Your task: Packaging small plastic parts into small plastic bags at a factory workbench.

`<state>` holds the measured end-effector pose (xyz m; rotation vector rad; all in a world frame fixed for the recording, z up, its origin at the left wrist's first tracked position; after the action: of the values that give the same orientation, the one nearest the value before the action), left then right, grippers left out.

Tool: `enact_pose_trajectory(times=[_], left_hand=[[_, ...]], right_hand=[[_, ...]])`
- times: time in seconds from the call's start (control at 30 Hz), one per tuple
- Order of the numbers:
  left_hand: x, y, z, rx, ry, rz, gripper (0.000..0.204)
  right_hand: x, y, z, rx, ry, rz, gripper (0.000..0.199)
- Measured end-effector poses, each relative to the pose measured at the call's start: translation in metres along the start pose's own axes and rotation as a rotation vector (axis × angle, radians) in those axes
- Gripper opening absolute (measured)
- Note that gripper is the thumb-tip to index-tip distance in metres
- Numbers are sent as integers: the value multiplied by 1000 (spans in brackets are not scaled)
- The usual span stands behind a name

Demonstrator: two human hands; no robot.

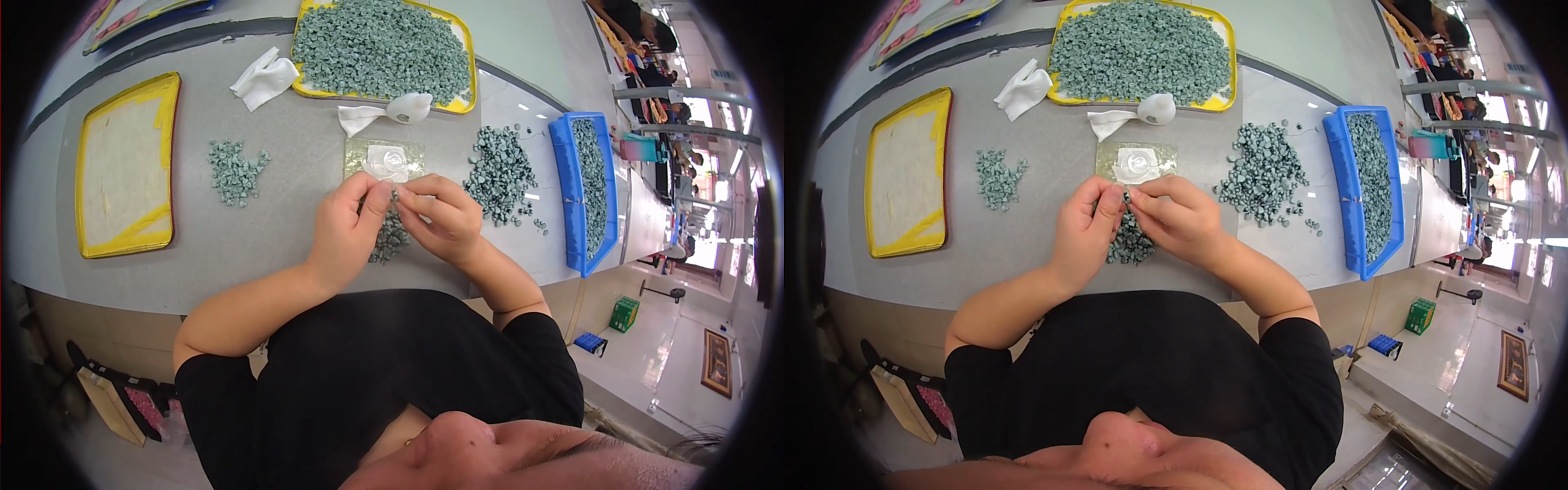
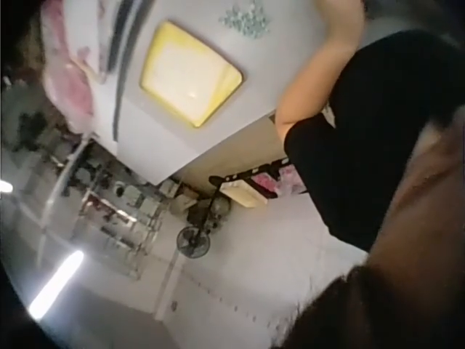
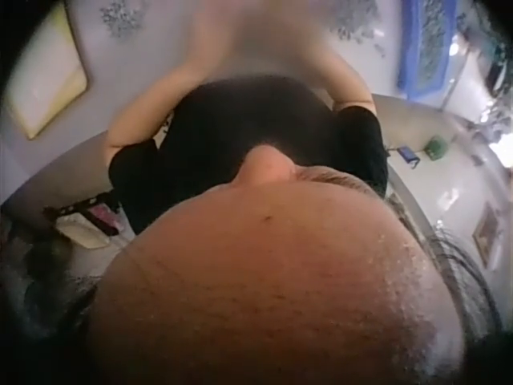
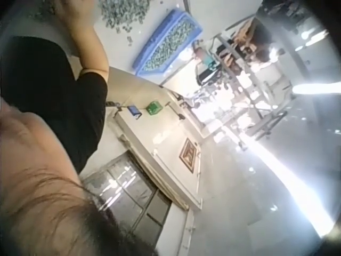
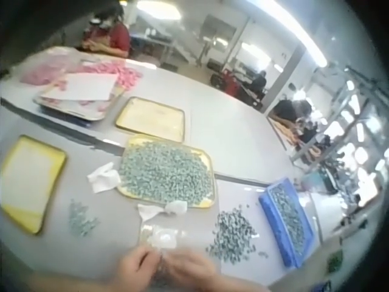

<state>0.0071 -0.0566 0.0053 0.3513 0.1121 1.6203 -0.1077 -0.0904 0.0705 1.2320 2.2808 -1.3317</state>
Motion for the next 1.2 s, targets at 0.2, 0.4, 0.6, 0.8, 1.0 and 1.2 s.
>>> enact_pose_trajectory(times=[0.2,0.4,0.6,0.8,1.0,1.2], left_hand=[[3,3,12,-159,157,50,22],[2,4,7,-47,74,26,22],[6,12,2,362,-193,-122,21],[6,15,0,442,-196,-175,18],[6,15,-3,426,-185,-158,17],[6,14,-3,388,-138,-164,16]], right_hand=[[2,2,-7,130,-148,42,27],[5,0,0,22,-63,104,26],[7,-5,7,0,63,123,28],[9,-7,10,14,105,108,28],[8,-9,12,11,173,80,26],[6,-6,10,-39,176,58,22]])
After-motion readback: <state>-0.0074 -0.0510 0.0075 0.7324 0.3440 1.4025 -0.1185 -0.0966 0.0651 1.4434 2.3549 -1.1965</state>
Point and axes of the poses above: each hand's wrist, its own x-axis away from the middle knuckle, its own y-axis out of the palm, z = x × y, the point moved 6 cm from there along -x, towards the middle knuckle, and after that the axes turned 1 degree about -z, right-handed, at the moved point
